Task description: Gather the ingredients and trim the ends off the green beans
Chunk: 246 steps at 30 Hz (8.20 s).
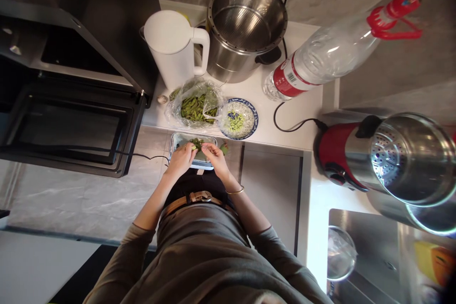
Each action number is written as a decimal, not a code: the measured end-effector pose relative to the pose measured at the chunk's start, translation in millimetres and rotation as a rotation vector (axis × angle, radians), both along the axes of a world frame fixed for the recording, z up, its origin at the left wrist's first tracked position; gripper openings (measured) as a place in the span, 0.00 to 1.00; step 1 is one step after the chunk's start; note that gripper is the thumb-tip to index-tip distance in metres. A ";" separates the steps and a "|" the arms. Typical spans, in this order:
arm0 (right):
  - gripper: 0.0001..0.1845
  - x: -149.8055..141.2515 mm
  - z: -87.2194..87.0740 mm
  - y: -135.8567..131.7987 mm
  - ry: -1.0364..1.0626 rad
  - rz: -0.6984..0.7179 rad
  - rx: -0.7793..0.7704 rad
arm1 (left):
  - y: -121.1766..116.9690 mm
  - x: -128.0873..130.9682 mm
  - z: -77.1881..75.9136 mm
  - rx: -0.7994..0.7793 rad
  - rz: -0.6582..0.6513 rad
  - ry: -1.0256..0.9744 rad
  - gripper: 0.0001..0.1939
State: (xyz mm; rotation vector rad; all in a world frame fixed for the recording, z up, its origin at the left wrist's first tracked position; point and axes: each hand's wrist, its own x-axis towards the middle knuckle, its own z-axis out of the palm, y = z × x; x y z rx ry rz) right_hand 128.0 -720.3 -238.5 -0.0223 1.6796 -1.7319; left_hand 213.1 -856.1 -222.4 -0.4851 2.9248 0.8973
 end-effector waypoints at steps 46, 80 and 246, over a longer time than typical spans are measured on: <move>0.11 17.9 17.5 -16.7 -0.398 -0.192 -0.344 | 17.1 4.5 -2.3 -0.136 -0.044 0.229 0.19; 0.10 -32.5 2.5 16.8 -0.560 -0.094 -0.350 | -11.9 6.4 -19.9 -0.100 0.122 0.028 0.10; 0.13 -50.3 9.9 20.0 -0.329 0.308 -0.233 | 68.4 -23.3 -7.7 0.778 0.616 0.232 0.30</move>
